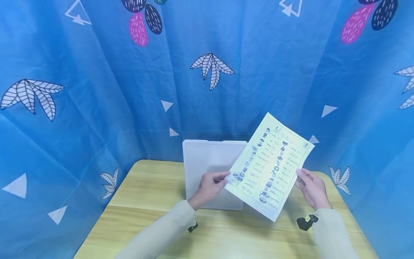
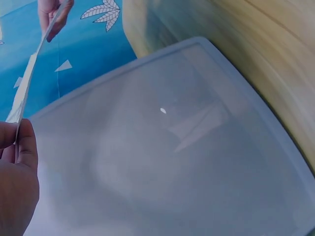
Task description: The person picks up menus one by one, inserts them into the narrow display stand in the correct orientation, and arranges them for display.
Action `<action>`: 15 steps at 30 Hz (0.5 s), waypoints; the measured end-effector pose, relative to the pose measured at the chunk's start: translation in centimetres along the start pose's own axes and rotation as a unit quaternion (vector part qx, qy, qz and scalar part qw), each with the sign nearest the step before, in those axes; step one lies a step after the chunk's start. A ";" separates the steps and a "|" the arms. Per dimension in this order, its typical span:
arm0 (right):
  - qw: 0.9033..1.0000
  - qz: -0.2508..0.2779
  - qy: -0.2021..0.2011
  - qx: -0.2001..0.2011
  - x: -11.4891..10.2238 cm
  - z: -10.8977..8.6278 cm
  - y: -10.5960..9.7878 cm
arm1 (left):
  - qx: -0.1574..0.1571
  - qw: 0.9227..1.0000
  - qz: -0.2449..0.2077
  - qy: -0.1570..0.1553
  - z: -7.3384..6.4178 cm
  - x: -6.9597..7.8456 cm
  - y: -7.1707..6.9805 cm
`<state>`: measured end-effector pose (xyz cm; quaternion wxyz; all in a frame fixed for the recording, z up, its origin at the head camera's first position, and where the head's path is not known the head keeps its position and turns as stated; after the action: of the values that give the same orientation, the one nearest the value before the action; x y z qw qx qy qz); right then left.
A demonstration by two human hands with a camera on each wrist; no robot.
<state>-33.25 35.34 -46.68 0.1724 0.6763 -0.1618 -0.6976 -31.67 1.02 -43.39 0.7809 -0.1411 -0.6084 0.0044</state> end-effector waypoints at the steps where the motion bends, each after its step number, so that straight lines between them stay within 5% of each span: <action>1: 1.000 0.001 -0.002 -0.004 -0.2 0.1 0.2 | 0.003 1.000 0.005 0.003 -0.1 0.1 -0.4; 6: 1.000 0.012 -0.010 -0.010 -1.3 0.5 1.1 | 0.008 0.999 0.023 0.025 -0.2 0.6 -2.0; 15: 1.000 0.000 -0.012 -0.020 -2.9 1.0 2.4 | 0.018 0.999 0.049 0.016 -0.6 0.3 -4.2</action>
<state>-34.15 34.49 -42.97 0.1840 0.6642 -0.1501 -0.7088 -31.73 -3.07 -42.27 0.7916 -0.1568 -0.5884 0.0512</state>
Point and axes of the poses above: each hand's wrist, its own z-axis towards the middle knuckle, its own y-axis out of the palm, x = y × z, the point moved 9 cm from there along z, towards the middle knuckle, and after that the axes turned 1 degree about -z, right-handed, at the moved point
